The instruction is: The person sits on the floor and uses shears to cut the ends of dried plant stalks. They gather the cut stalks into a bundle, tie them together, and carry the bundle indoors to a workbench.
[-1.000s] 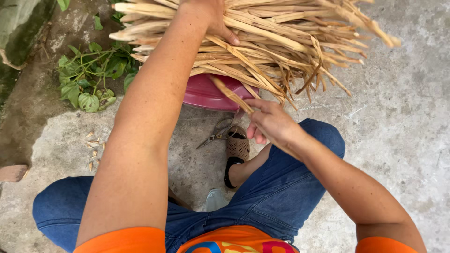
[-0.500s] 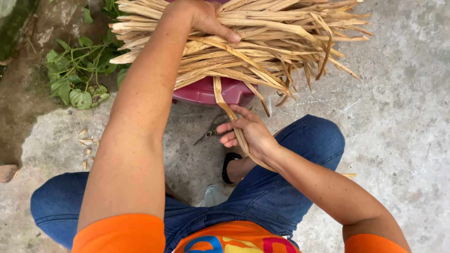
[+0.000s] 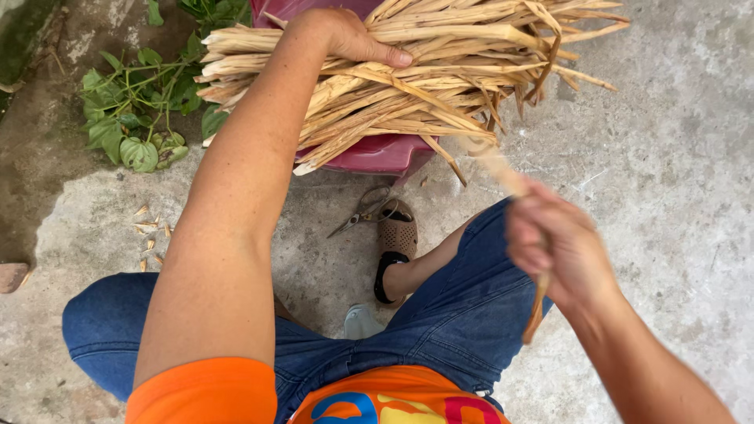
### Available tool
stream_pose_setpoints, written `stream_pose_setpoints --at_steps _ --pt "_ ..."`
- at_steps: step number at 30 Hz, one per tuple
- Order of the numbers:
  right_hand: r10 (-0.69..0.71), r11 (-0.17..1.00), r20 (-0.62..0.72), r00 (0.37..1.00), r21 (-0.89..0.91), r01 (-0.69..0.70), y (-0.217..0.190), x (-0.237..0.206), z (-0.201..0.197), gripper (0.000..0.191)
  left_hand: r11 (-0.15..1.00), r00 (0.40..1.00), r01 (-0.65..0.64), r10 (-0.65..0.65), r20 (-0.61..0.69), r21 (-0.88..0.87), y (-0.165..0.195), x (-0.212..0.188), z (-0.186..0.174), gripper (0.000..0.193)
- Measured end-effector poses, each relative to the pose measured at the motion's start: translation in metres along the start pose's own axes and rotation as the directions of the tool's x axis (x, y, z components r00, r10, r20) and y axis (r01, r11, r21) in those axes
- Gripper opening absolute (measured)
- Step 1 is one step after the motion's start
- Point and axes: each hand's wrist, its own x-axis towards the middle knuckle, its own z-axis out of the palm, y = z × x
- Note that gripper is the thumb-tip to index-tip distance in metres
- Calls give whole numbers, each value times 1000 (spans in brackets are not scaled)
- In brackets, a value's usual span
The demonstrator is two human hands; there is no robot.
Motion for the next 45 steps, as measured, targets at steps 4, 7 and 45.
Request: stream_pose_setpoints --at_steps 4,7,45 --pt "-234 888 -90 968 385 251 31 -11 16 28 999 1000 31 -31 -2 -18 2 -2 6 113" --pt "98 957 -44 994 279 -82 87 50 49 34 1000 999 -12 13 42 -7 2 -11 8 114" --pt "-213 834 263 941 551 35 121 255 178 57 334 960 -34 273 62 -942 -58 -146 -3 91"
